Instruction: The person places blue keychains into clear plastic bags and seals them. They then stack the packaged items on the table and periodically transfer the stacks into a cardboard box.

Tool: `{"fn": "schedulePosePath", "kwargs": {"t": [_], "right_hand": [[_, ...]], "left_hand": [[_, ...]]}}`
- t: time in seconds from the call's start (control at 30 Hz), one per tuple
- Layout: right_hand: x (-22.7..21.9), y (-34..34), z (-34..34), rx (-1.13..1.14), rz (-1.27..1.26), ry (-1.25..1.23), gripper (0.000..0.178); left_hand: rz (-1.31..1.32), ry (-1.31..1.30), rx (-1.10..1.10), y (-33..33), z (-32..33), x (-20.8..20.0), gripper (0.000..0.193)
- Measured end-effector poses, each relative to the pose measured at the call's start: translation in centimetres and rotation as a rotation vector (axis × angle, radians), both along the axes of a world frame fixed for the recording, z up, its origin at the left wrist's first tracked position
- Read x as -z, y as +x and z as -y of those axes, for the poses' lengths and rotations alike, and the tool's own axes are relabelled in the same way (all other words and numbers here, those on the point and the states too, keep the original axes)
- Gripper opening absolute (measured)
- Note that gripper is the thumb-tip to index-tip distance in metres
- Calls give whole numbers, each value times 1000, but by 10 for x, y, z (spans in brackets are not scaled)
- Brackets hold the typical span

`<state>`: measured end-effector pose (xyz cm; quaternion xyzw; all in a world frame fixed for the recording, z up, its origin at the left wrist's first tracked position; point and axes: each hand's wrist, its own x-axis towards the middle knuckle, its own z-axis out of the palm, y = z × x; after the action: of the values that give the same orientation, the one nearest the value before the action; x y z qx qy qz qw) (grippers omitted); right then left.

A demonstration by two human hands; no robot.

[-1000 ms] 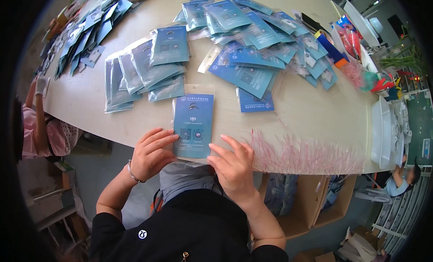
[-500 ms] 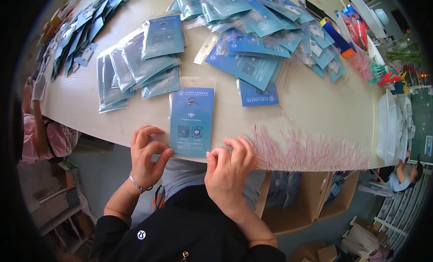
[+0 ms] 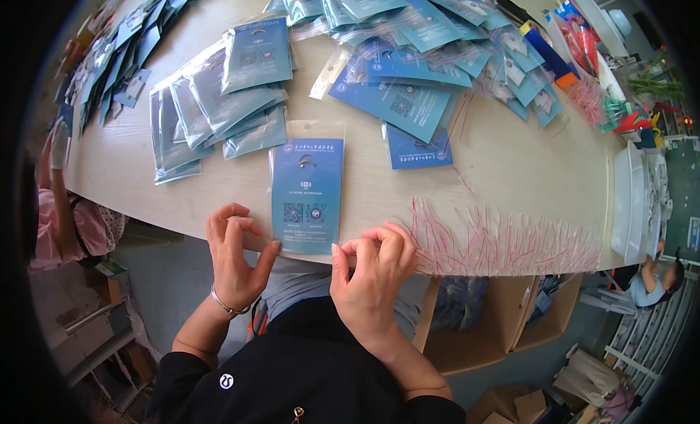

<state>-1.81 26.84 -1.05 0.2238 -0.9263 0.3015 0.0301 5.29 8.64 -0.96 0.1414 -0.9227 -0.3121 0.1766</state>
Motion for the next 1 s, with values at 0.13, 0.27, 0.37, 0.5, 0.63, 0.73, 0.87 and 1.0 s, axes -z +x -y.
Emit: {"fn": "schedulePosePath", "kwargs": {"t": [0.13, 0.27, 0.37, 0.5, 0.63, 0.73, 0.87, 1.0], "right_hand": [[-1, -1, 1, 29, 14, -39, 21], [1, -1, 1, 13, -7, -39, 22], [-6, 0, 0, -17, -1, 20, 18], [-30, -16, -10, -121, -66, 81, 21], [-44, -81, -13, -193, -312, 247, 38], [-22, -124, -14, -232, -322, 355, 55], [-7, -118, 1, -276, -266, 390, 74], [-20, -69, 40, -388, -225, 413, 79]], "left_hand": [[-97, -176, 114, 1, -7, 5, 27], [-61, -310, 611, -17, -8, 9, 47], [61, -409, 619, -12, -12, 5, 49], [-39, -510, 614, -6, -5, 14, 46], [-332, -468, 638, 9, 12, 27, 34], [-522, -486, 618, 15, 26, 1, 26], [-527, -717, 378, -16, 50, -47, 28], [-68, -808, 219, -90, 90, -31, 43]]}}
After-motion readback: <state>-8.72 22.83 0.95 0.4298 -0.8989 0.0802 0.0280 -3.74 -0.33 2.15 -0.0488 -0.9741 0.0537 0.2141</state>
